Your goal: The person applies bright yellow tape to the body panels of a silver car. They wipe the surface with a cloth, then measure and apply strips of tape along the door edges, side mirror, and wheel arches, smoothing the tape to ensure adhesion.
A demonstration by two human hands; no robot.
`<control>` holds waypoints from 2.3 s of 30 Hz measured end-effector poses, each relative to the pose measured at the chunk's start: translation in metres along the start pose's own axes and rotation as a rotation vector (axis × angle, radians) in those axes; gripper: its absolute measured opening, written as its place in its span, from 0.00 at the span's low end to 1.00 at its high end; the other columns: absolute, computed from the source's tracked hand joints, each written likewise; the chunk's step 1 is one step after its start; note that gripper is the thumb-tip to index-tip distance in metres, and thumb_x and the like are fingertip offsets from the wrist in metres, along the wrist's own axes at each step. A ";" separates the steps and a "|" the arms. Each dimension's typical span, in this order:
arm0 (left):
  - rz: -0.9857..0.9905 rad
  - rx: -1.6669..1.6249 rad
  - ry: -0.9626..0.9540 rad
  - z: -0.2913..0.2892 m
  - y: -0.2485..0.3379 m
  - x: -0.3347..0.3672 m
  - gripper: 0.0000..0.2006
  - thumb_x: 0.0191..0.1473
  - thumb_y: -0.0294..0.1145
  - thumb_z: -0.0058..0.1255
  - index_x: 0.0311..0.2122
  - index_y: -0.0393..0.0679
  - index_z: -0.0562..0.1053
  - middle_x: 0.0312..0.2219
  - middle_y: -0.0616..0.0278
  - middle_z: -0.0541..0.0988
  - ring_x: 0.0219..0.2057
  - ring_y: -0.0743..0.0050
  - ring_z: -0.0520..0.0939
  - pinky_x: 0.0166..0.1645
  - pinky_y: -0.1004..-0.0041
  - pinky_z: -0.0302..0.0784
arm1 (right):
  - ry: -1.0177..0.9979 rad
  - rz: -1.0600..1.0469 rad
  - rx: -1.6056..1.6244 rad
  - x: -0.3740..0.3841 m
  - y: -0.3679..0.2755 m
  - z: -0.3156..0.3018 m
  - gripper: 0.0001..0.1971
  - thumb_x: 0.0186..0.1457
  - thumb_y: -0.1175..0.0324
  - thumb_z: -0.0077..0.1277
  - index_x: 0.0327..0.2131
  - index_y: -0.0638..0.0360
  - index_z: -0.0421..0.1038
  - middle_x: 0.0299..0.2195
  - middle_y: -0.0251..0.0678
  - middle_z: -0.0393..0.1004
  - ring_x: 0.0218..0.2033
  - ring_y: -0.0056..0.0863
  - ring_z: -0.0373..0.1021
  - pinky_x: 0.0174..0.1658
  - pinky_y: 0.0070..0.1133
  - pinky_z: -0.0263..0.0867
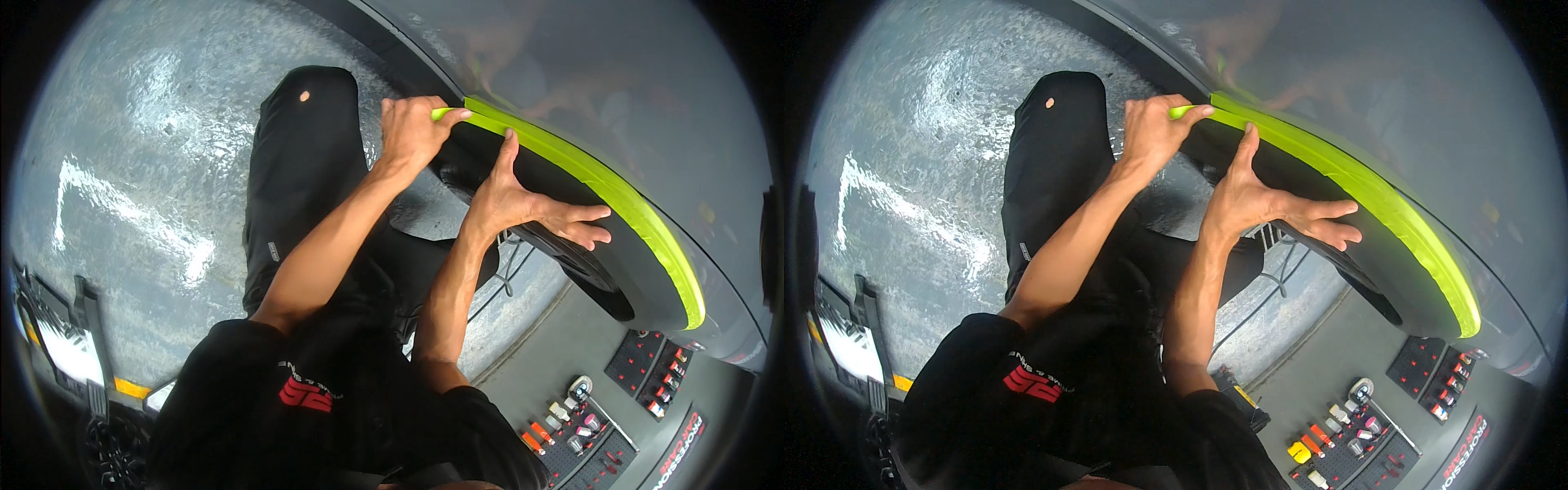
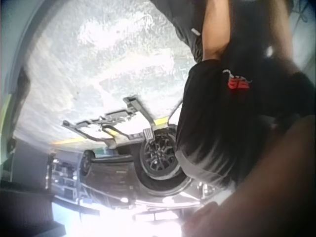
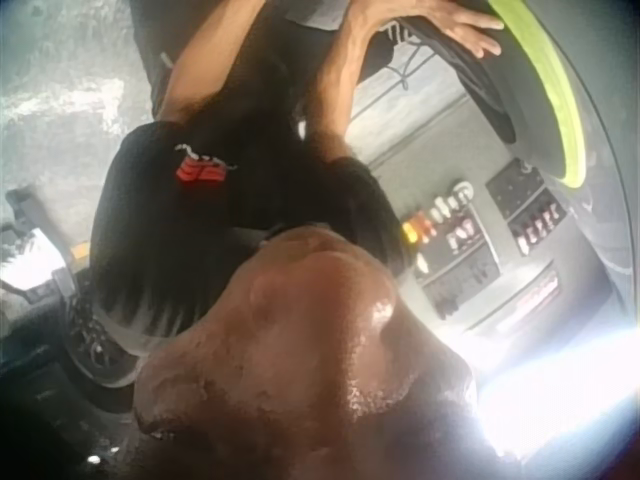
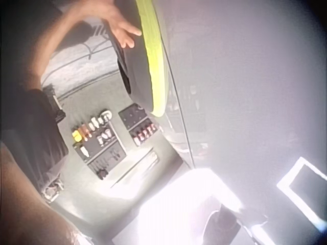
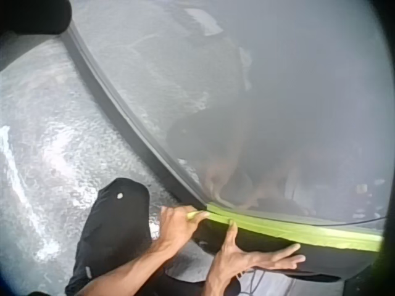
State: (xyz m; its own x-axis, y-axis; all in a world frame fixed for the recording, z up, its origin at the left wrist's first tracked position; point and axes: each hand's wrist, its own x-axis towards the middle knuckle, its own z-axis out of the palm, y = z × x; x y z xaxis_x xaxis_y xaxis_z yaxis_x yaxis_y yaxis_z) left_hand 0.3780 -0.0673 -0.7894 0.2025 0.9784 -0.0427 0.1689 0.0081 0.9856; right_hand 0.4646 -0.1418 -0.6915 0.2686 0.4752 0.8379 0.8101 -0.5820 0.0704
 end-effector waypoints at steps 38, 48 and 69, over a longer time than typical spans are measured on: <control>0.102 -0.030 0.209 0.031 -0.005 -0.002 0.09 0.59 0.37 0.63 0.40 0.44 0.83 0.35 0.57 0.86 0.41 0.55 0.81 0.50 0.57 0.68 | -1.283 -0.658 -0.341 0.011 -0.022 0.006 0.48 0.58 0.69 0.55 0.77 0.62 0.39 0.24 0.44 0.83 0.26 0.41 0.83 0.34 0.37 0.81; -0.137 -0.094 0.012 0.024 -0.004 0.005 0.09 0.57 0.36 0.65 0.40 0.45 0.83 0.35 0.57 0.87 0.43 0.54 0.82 0.54 0.58 0.71 | -1.391 -0.822 -0.626 0.004 -0.037 0.024 0.55 0.59 0.65 0.58 0.76 0.70 0.28 0.29 0.38 0.85 0.26 0.29 0.83 0.27 0.26 0.79; 0.009 -0.381 0.139 -0.023 -0.038 -0.028 0.08 0.63 0.31 0.63 0.43 0.37 0.80 0.39 0.60 0.84 0.45 0.70 0.81 0.56 0.68 0.74 | -1.145 -0.669 -0.266 0.068 -0.002 -0.057 0.50 0.59 0.67 0.55 0.77 0.60 0.36 0.19 0.36 0.81 0.18 0.34 0.79 0.24 0.31 0.75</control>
State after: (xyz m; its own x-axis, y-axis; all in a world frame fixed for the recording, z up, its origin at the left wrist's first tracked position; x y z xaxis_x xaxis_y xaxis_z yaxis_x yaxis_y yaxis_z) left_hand 0.3434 -0.0905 -0.8222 0.0656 0.9972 -0.0373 -0.2069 0.0501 0.9771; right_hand 0.4517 -0.1454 -0.6039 0.2513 0.9181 -0.3065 0.8661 -0.0718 0.4947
